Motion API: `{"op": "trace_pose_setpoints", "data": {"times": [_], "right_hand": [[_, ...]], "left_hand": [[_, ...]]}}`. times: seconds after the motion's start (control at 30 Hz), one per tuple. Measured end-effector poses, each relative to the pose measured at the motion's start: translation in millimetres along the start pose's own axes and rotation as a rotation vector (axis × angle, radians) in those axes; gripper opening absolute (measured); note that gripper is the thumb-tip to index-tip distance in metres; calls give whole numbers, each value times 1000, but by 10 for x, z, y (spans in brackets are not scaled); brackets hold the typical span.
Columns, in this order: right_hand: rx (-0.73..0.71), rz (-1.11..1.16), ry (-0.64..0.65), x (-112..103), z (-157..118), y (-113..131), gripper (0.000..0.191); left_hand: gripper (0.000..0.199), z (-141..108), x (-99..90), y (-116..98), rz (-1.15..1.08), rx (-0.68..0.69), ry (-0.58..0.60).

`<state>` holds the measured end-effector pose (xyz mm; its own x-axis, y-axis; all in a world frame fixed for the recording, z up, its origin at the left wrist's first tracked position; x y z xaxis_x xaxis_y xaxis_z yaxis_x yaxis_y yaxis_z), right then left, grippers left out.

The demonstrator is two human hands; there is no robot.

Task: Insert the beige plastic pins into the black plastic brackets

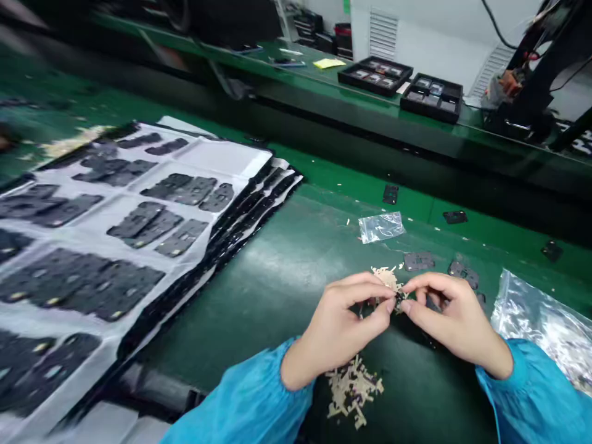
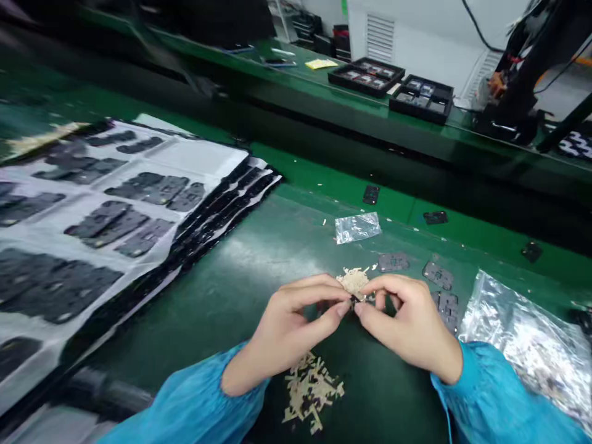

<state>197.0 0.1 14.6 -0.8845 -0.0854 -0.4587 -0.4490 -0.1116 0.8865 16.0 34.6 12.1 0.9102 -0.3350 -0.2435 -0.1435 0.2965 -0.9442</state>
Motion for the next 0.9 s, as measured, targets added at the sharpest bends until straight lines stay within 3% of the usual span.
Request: {"op": "trace_pose_setpoints", "data": {"times": [0.13, 0.33, 0.5, 0.63, 0.9], "right_hand": [[-49, -53, -39, 7, 22, 36, 4], [-94, -48, -65, 11, 68, 79, 9], [4, 152, -41, 19, 83, 44, 7], [100, 343, -17, 55, 82, 26, 8], [200, 689, 107, 116, 165, -24, 39]], "left_hand": [[15, -8, 28, 1, 60, 9, 50], [15, -10, 6, 55, 96, -20, 93], [7, 3, -48, 144, 21, -199, 109], [15, 16, -63, 157, -25, -327, 152], [30, 78, -91, 165, -40, -362, 222]]}}
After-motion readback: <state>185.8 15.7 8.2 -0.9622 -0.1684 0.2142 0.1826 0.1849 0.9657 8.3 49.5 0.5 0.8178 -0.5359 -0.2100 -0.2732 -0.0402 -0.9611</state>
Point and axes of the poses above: each hand's wrist, its own z-axis towards the middle knuckle, its own x-axis out of the palm, y = z × x, the point moved 4 cm from there along z, towards the middle knuckle, and after that the axes turned 5 degrees about -x, right-handed, at the moved point
